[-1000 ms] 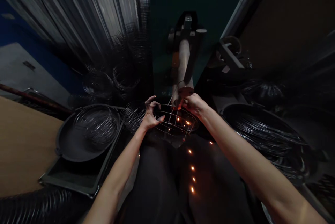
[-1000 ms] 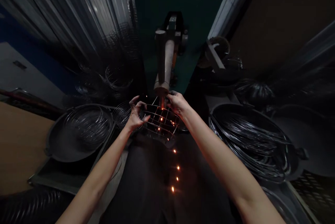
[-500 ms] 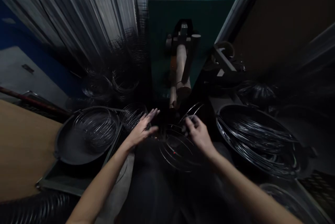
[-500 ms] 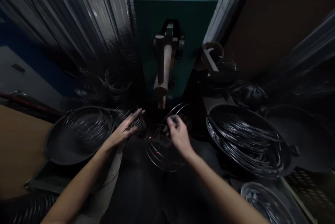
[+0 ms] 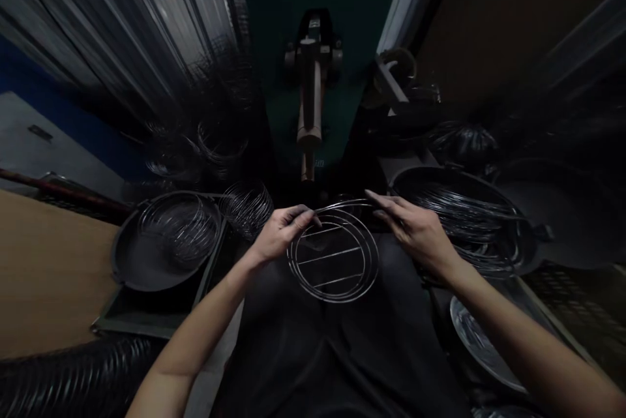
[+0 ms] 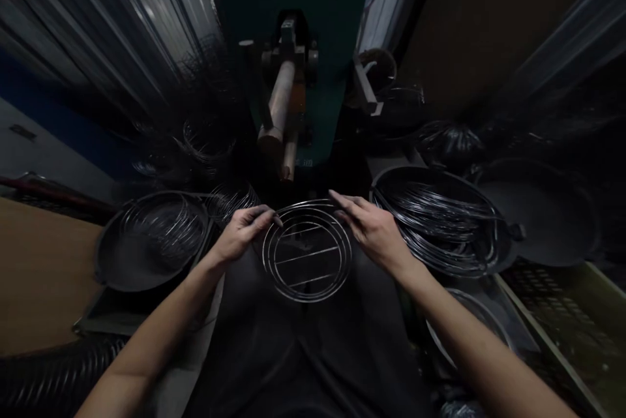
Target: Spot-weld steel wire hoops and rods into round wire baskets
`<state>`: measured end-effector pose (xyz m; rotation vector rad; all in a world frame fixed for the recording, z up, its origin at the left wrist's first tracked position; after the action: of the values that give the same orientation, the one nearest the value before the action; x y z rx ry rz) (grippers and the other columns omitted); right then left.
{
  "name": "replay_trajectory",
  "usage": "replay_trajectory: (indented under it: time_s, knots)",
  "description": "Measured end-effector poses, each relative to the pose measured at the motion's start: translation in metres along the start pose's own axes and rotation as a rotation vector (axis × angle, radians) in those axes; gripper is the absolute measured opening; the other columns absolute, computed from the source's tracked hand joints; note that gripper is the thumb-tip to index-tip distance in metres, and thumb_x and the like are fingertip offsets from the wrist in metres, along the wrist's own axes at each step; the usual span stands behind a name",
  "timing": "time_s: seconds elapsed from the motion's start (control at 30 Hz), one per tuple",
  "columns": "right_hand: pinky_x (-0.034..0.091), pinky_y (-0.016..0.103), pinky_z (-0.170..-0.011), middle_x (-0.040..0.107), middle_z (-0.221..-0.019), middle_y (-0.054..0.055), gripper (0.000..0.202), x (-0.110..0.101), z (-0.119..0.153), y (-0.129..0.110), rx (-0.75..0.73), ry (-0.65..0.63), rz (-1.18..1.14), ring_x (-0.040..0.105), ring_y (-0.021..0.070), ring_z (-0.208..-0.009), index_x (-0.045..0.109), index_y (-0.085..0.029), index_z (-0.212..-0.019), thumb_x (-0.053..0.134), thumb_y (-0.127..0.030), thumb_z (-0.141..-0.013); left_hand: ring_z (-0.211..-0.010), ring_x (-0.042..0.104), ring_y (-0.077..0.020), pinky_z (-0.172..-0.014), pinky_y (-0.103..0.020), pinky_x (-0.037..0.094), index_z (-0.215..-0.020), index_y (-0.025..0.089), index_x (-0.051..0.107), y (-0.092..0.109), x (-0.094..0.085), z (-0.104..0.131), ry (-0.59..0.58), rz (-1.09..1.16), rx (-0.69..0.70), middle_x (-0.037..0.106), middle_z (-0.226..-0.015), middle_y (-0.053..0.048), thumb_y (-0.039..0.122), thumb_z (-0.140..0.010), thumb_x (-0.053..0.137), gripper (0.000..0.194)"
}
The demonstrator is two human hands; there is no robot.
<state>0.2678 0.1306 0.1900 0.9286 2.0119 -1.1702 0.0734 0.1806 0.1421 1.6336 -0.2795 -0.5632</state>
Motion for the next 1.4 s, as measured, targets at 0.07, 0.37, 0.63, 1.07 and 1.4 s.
replay_trajectory:
  time_s: [0.07,0.37,0.63,1.07,1.4]
  knots:
    - [0.049,0.03,-0.075,0.066,-0.094,0.007,0.032,0.005,-0.002,0.003,0.011,-0.058,-0.011,0.063,0.0195,-0.085,0.062,-0.024,-0.117,0.045,-0.032,-0.091,-0.044,0.033,-0.0045,-0.043,-0.019,0.026,-0.08,0.012,0.066,-0.005,-0.003,-0.004,-0.032,0.115,-0.045,0.041,-0.051,0.004,0.05,-0.083,0.054,0.04]
    - [0.04,0.027,-0.051,0.063,-0.097,0.01,0.04,0.089,0.045,0.022,0.022,-0.426,0.396,0.061,0.0169,-0.063,0.05,-0.015,-0.128,0.035,-0.021,-0.092,-0.036,0.018,-0.004,-0.036,-0.018,0.019,-0.082,0.012,0.062,-0.106,0.045,0.006,-0.27,0.292,-0.451,0.024,-0.046,0.009,0.058,-0.08,0.052,0.048]
    - [0.036,0.026,-0.049,0.063,-0.102,0.007,0.05,0.131,0.035,0.032,0.016,-0.618,0.518,0.063,0.0173,-0.07,0.037,-0.025,-0.14,0.035,-0.018,-0.091,-0.08,0.064,-0.017,-0.066,-0.025,0.047,-0.118,0.022,0.058,-0.089,0.035,0.001,-0.012,-0.862,0.049,0.065,-0.098,-0.007,0.029,-0.091,0.043,0.031]
    - [0.036,0.026,-0.052,0.067,-0.098,0.009,0.05,0.122,-0.059,0.006,-0.078,-0.486,0.575,0.063,0.021,-0.07,0.043,-0.027,-0.135,0.036,-0.014,-0.088,-0.081,0.065,-0.017,-0.063,-0.022,0.042,-0.118,0.027,0.057,-0.038,-0.022,-0.055,-0.011,-0.997,0.167,0.069,-0.094,-0.002,0.035,-0.093,0.038,0.032]
    - [0.03,0.025,-0.051,0.068,-0.089,0.008,0.035,0.118,-0.09,0.007,-0.045,-0.459,0.54,0.062,0.022,-0.072,0.053,-0.024,-0.121,0.035,-0.025,-0.091,-0.071,0.063,-0.0168,-0.059,-0.022,0.039,-0.113,0.025,0.059,-0.027,-0.038,-0.079,-0.019,-1.155,0.114,0.067,-0.084,-0.005,0.036,-0.093,0.039,0.03]
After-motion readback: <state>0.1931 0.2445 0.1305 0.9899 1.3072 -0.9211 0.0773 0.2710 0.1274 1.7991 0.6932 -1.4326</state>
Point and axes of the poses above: each hand's wrist, its own z-axis away from the middle knuckle, its own x-axis out of the palm, y = z × x, the point moved 10 cm from there along -z, towards the middle knuckle
